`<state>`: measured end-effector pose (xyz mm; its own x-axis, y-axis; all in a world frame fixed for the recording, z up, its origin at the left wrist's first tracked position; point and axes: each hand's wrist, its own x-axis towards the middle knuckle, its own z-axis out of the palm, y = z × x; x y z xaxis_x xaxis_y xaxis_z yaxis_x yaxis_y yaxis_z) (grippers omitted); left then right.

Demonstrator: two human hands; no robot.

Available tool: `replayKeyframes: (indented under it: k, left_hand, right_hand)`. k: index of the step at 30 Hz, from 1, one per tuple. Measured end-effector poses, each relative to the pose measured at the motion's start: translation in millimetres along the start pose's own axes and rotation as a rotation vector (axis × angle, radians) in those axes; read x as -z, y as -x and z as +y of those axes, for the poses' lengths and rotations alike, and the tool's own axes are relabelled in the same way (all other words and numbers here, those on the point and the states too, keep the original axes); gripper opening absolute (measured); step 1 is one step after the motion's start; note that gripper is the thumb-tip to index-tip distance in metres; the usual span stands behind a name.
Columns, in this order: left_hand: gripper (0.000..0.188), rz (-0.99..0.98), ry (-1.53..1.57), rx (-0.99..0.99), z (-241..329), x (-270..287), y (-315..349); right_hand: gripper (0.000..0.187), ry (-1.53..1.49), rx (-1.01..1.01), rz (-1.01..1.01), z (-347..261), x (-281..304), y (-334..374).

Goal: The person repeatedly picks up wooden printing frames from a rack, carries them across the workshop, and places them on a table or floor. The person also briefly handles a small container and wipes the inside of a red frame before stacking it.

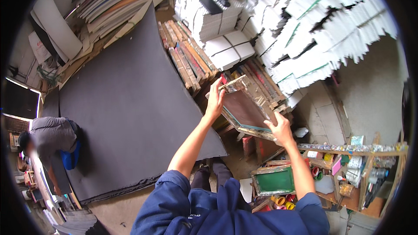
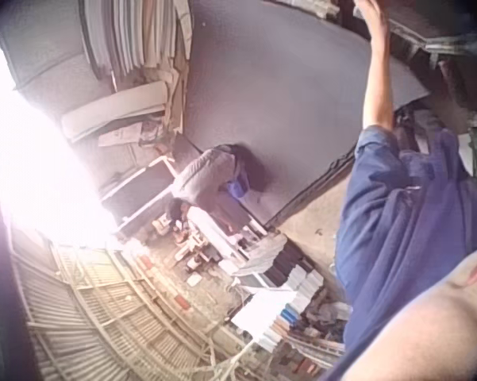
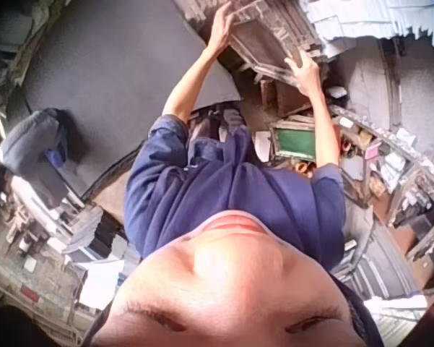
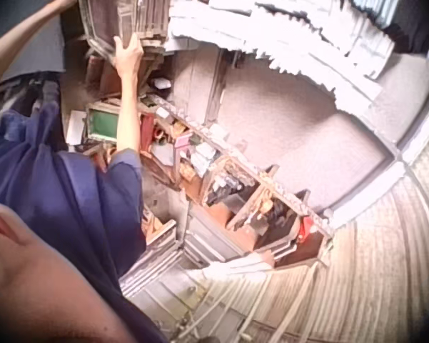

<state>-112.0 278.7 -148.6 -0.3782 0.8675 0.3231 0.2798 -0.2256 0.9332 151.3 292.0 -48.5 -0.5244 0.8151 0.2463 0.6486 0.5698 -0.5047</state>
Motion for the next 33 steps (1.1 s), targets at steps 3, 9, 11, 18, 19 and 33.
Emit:
replayKeyframes:
  k: [3,9,11,18,19,33]
  left_hand:
    - [0.065,-0.260,0.164,-0.103,45.0,13.1,-19.6]
    - [0.034,-0.255,0.104,-0.144,109.7,-13.1,-18.7]
    - [0.028,-0.256,0.185,-0.089,125.3,-30.0,-15.9]
    - [0.028,-0.138,0.175,-0.065,189.2,-80.4,19.7]
    - [0.029,-0.131,0.158,-0.036,197.4,-85.3,28.7]
    - [0.040,-0.103,0.307,0.099,262.3,-169.7,116.8]
  right_hand:
    - [0.039,-0.037,-0.015,-0.075,-16.5,68.4,-1.2]
    - [0.047,0.000,-0.112,-0.048,-34.1,192.1,24.6]
    - [0.047,-0.011,-0.180,-0.132,-51.2,224.4,32.7]
    - [0.047,0.253,0.012,0.217,-33.8,280.6,79.8]
    - [0.046,0.386,0.036,0.286,-26.8,281.7,88.5]
    - [0.060,-0.234,-0.485,0.655,91.5,245.9,297.6]
